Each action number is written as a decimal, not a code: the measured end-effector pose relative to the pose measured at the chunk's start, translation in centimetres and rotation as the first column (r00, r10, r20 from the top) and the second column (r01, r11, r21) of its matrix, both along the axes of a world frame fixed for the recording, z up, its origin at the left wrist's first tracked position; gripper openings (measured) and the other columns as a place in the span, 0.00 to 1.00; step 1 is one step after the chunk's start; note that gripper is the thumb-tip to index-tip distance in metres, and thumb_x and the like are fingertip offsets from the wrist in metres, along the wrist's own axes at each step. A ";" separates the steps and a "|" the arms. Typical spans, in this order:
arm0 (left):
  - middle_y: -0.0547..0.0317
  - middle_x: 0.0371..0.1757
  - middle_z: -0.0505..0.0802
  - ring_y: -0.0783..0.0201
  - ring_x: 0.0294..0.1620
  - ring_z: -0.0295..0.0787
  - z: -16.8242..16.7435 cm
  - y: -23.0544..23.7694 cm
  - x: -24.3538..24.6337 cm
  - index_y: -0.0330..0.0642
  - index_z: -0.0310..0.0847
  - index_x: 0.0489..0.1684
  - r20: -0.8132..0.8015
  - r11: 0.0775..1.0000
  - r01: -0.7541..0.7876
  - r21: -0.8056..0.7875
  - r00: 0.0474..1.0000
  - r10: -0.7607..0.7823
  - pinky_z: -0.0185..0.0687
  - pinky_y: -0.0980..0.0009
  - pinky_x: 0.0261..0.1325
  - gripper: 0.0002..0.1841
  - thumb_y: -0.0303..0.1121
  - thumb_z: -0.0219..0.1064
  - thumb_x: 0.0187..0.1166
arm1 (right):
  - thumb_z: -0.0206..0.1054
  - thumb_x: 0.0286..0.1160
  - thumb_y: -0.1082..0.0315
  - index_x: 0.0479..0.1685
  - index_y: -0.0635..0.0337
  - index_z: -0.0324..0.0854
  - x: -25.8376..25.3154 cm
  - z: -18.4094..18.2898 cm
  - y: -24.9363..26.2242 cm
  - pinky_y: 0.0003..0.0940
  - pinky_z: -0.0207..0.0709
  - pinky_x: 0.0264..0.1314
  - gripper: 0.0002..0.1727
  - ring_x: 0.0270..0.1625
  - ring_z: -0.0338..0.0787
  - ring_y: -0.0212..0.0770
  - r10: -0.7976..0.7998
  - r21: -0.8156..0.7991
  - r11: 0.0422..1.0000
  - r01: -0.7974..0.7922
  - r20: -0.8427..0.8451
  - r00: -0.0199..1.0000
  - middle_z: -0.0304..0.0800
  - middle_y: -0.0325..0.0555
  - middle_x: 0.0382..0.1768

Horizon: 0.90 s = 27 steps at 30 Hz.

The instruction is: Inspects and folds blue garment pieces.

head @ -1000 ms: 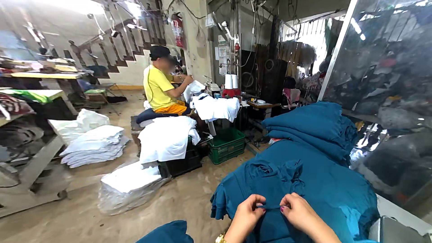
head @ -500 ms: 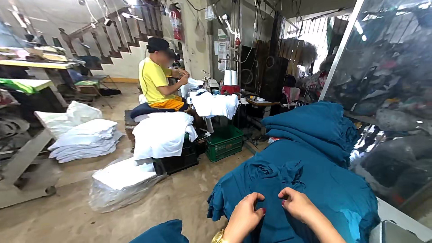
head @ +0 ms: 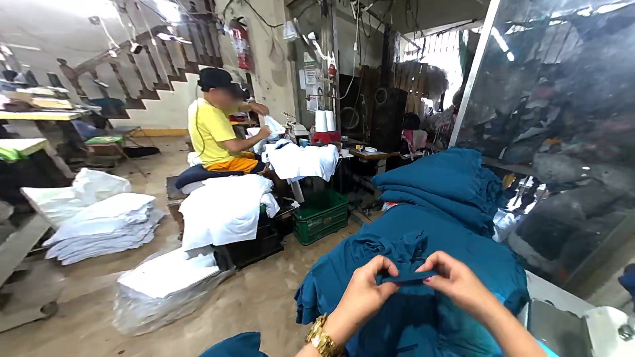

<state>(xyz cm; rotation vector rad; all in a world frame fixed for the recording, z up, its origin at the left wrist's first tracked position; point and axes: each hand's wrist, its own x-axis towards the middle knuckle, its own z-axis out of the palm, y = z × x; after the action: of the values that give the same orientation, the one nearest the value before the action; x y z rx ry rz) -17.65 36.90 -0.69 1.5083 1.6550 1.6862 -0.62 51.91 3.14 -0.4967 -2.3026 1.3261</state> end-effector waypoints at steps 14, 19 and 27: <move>0.43 0.61 0.89 0.56 0.57 0.88 -2.9 9.7 8.1 0.34 0.72 0.74 0.303 0.907 0.194 -0.374 0.950 -0.078 0.85 0.58 0.58 0.30 0.20 0.72 0.69 | 0.67 0.77 0.75 0.71 0.65 0.71 9.0 -5.4 5.0 0.32 0.79 0.31 0.23 0.26 0.82 0.35 -0.404 -0.311 0.841 0.443 0.185 0.896 0.85 0.46 0.33; 0.45 0.72 0.82 0.53 0.61 0.86 -1.9 9.9 8.3 0.40 0.70 0.79 0.127 0.894 0.077 -0.442 0.992 -0.023 0.85 0.58 0.60 0.33 0.19 0.70 0.69 | 0.68 0.76 0.75 0.72 0.64 0.72 8.5 -6.9 5.6 0.32 0.79 0.31 0.24 0.25 0.83 0.35 -0.437 -0.229 0.841 0.491 0.249 0.864 0.85 0.46 0.32; 0.50 0.55 0.96 0.47 0.62 0.92 -6.1 4.3 11.6 0.40 0.94 0.44 -0.730 0.985 0.173 0.006 0.673 -0.114 0.83 0.45 0.65 0.09 0.29 0.66 0.79 | 0.66 0.77 0.73 0.72 0.63 0.75 9.2 -6.9 5.2 0.40 0.83 0.55 0.23 0.51 0.90 0.45 -0.558 0.011 0.828 0.560 0.114 0.822 0.87 0.55 0.58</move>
<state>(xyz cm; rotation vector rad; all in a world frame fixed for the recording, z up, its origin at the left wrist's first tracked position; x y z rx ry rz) -6.08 41.16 -6.83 2.5052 1.7358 1.1046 8.55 57.08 -3.72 -1.1799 -1.9863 1.0428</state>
